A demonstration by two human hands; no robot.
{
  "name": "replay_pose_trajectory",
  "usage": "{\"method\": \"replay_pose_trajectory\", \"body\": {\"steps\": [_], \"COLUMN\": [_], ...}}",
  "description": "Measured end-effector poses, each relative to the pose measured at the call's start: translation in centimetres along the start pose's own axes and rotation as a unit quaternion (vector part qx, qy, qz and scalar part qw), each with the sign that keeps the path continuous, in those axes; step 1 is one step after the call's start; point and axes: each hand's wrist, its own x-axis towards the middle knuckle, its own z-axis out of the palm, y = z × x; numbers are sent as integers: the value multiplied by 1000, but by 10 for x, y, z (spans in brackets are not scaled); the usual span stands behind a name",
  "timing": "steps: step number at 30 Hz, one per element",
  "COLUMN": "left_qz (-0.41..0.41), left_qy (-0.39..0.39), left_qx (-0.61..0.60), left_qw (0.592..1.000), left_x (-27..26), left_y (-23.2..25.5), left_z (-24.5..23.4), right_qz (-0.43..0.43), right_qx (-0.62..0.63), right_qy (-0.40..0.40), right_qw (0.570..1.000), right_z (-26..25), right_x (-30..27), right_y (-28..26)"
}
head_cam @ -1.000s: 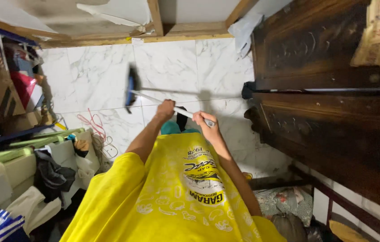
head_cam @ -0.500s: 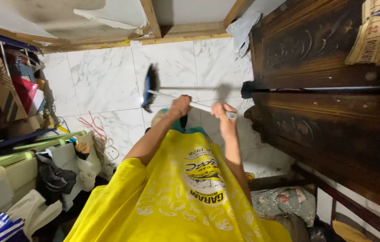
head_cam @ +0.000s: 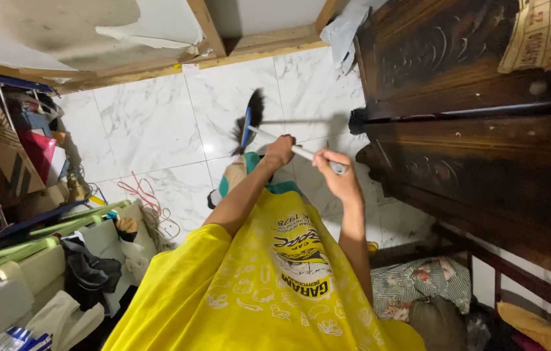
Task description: Fixing and using a floor squeegee to sweep a tiled floor.
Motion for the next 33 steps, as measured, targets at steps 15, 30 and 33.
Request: {"method": "replay_pose_trajectory", "body": {"steps": [15, 30, 33], "left_qz": [-50, 7, -16], "left_qy": [116, -1, 80], "left_qx": [63, 73, 121], "left_qw": [990, 997, 989], "left_x": [-36, -3, 13], "left_y": [-148, -19, -111], "left_z": [1, 0, 33], "right_qz": [-42, -51, 8], "right_qx": [204, 149, 123], "right_qy": [-21, 54, 52], "right_qw": [978, 986, 991], "right_z": [94, -9, 42], "right_x": [17, -10, 6], "right_y": [115, 67, 74]}}
